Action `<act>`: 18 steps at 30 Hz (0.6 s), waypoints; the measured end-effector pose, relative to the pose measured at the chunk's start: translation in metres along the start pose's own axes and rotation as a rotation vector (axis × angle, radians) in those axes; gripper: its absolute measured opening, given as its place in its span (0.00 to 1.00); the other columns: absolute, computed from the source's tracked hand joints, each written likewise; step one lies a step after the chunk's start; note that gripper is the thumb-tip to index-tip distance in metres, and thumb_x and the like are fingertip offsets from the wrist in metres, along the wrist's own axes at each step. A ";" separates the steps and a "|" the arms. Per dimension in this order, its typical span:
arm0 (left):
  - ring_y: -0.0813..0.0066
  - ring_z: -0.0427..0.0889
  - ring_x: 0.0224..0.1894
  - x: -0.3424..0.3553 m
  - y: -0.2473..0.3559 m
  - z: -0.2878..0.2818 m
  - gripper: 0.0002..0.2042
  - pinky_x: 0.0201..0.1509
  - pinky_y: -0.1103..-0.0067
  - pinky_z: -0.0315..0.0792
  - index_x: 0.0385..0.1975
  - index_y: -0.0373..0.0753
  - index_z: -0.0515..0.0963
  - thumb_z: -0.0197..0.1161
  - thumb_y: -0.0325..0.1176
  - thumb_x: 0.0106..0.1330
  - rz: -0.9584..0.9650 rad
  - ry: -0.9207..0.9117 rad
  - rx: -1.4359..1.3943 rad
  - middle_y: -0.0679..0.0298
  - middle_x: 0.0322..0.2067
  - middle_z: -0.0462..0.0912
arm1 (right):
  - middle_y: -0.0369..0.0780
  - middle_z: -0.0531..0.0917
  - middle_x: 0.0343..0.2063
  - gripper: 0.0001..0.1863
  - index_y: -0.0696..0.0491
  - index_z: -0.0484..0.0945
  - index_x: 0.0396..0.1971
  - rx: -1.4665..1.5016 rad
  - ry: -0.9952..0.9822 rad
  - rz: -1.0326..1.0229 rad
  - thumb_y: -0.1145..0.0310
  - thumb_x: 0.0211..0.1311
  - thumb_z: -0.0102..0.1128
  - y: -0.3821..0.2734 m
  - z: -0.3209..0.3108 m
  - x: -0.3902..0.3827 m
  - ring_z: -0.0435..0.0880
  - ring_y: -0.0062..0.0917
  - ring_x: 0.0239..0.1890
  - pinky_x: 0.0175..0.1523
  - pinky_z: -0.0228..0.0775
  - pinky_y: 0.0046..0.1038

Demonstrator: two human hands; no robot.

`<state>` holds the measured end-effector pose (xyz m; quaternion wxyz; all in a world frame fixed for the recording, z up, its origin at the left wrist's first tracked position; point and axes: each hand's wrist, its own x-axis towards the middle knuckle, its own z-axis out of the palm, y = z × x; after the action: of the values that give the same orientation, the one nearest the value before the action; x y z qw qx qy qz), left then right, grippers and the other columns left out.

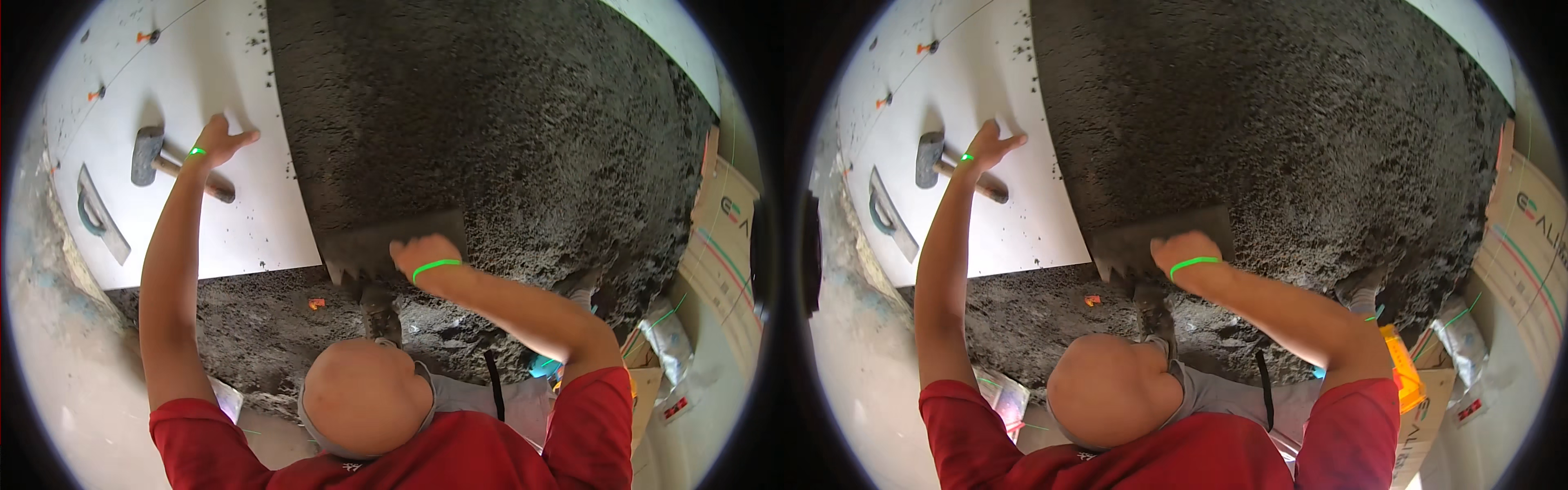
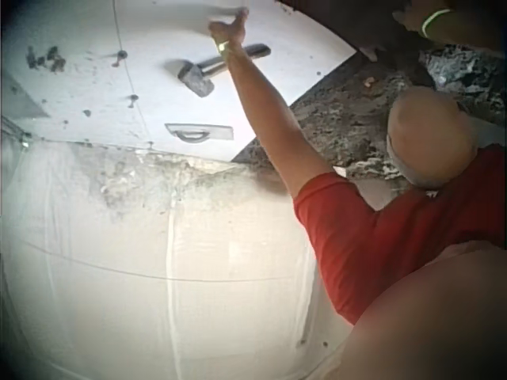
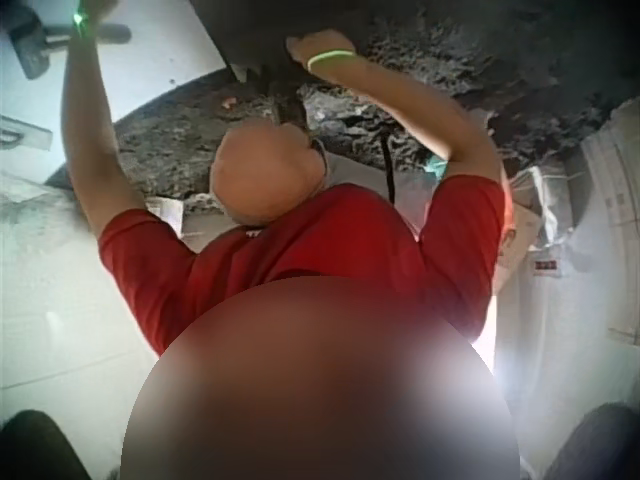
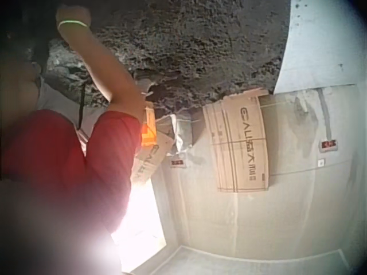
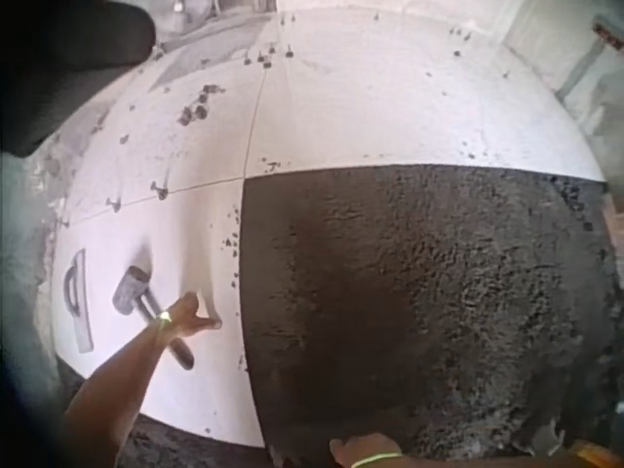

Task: Leveling a mixture of cement and sand on the floor using a notched trowel and a straight edge to prepare for tiling.

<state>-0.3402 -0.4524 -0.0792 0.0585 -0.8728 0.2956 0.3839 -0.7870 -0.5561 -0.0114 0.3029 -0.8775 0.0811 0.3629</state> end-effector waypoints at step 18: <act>0.58 0.84 0.45 0.011 -0.015 0.013 0.45 0.51 0.67 0.78 0.57 0.23 0.70 0.78 0.60 0.56 -0.011 -0.003 -0.068 0.47 0.46 0.83 | 0.46 0.84 0.25 0.18 0.55 0.70 0.34 0.722 0.315 0.336 0.57 0.68 0.67 -0.008 0.112 -0.114 0.84 0.50 0.30 0.35 0.74 0.48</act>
<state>-0.3340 -0.4411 -0.0979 0.0312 -0.8754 0.2773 0.3947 -0.9324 -0.4923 0.0085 0.5114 -0.7345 0.3899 0.2169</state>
